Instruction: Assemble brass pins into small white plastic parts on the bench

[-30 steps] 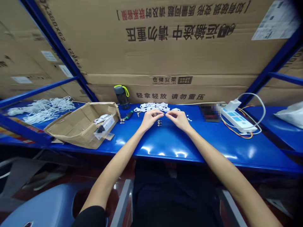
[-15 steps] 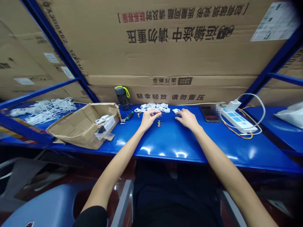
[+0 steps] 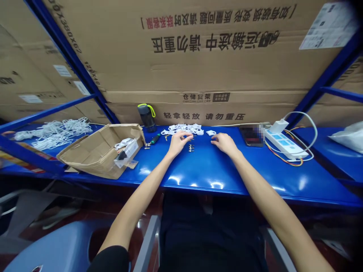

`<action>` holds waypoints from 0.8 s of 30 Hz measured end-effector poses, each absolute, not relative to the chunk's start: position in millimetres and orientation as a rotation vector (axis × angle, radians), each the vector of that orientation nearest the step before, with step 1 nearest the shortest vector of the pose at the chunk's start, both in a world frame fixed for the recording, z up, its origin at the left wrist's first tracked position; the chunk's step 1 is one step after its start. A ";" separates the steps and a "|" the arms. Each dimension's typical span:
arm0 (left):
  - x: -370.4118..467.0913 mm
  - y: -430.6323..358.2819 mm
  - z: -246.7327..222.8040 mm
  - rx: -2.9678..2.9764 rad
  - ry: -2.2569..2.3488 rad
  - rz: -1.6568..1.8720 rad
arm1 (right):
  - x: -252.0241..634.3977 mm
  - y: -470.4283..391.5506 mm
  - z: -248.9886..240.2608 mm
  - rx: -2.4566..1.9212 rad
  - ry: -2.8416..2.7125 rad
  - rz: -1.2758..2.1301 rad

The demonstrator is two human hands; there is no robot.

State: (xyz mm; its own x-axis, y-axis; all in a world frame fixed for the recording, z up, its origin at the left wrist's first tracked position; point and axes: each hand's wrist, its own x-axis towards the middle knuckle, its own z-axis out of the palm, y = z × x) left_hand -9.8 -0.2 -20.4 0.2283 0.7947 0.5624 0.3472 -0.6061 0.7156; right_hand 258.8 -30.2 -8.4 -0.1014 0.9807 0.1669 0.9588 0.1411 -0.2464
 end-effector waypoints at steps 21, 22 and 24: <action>-8.7 -4.4 -17.9 2.124 1.031 1.283 | 247.2 -23.0 -18.0 -1.496 -1.925 0.262; -8.7 -4.6 -17.6 2.122 1.033 1.286 | 245.4 -23.5 -17.2 -1.459 -1.894 0.296; -8.9 -4.6 -17.3 2.113 1.040 1.294 | 242.2 -25.0 -15.4 -1.401 -1.844 0.353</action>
